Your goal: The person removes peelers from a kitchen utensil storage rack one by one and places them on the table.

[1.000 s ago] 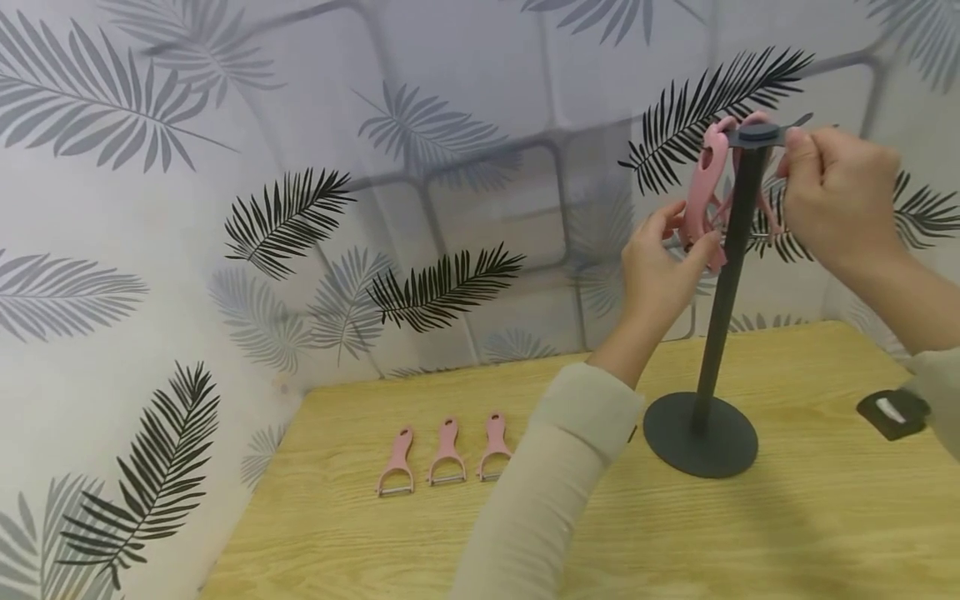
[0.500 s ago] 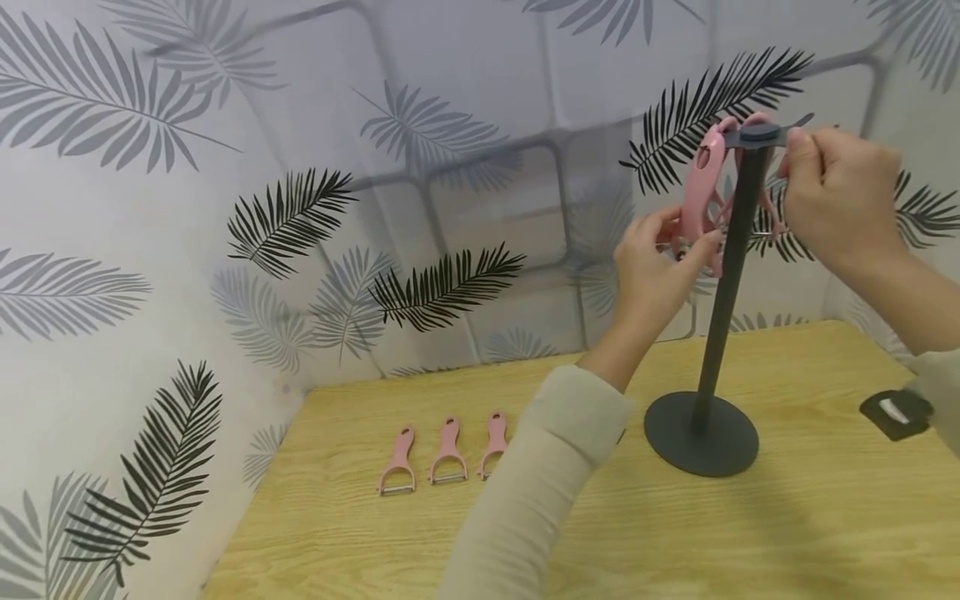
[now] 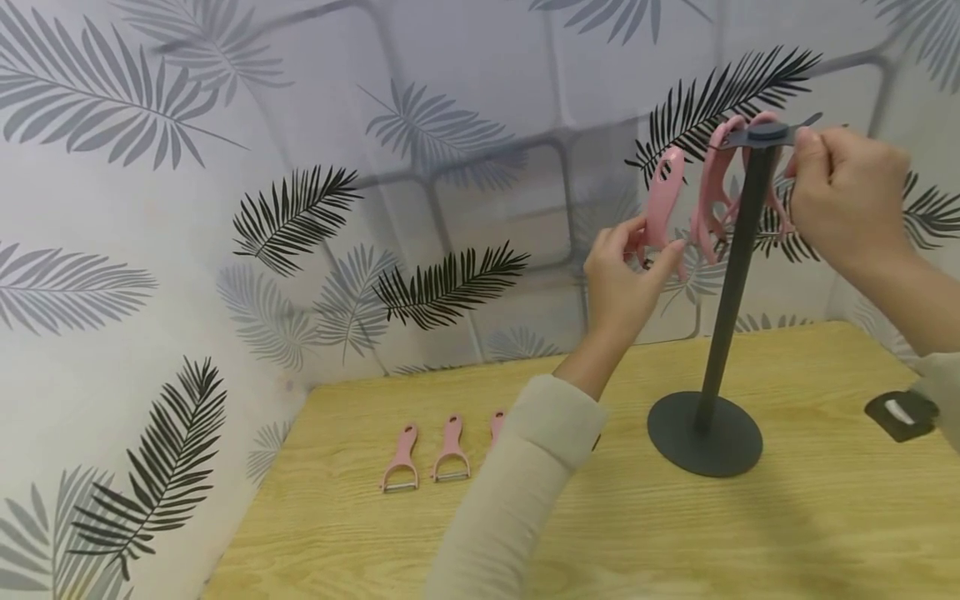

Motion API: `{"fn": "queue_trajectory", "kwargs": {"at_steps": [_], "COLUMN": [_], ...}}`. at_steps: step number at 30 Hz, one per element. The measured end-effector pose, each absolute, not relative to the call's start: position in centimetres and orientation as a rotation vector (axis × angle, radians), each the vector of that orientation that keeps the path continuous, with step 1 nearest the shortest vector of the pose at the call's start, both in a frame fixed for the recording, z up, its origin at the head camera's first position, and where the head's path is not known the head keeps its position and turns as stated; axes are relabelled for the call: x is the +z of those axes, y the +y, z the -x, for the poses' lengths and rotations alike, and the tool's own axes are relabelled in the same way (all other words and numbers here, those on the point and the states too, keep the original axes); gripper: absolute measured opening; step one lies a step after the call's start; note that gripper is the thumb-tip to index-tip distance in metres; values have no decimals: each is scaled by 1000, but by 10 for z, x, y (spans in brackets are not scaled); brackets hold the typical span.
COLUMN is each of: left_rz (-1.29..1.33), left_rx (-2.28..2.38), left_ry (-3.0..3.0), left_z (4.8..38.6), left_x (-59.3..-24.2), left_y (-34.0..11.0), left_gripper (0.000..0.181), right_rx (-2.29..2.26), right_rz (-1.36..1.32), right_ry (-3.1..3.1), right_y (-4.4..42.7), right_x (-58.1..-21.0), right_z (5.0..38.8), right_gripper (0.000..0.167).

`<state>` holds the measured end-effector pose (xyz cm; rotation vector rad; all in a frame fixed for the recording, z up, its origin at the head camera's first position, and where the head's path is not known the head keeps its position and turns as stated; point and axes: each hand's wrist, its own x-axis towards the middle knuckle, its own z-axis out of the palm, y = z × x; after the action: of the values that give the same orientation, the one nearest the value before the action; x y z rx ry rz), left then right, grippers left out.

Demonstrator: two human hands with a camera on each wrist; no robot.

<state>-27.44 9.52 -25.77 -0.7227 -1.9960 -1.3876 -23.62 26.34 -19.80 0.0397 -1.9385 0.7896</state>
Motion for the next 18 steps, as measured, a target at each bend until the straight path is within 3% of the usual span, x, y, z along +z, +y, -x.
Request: {"fn": "queue_trajectory", "kwargs": {"at_steps": [18], "left_rz": [548], "left_rx": [-1456], "left_ry": [-2156], "left_z": [291], "left_x": [-325], "left_y": [59], "left_gripper": [34], "right_rx": [818], "right_rz": [-32], "right_ry": [-1930], "right_y": [262], "right_x": [-199], "right_z": [236], "right_gripper": [44]}}
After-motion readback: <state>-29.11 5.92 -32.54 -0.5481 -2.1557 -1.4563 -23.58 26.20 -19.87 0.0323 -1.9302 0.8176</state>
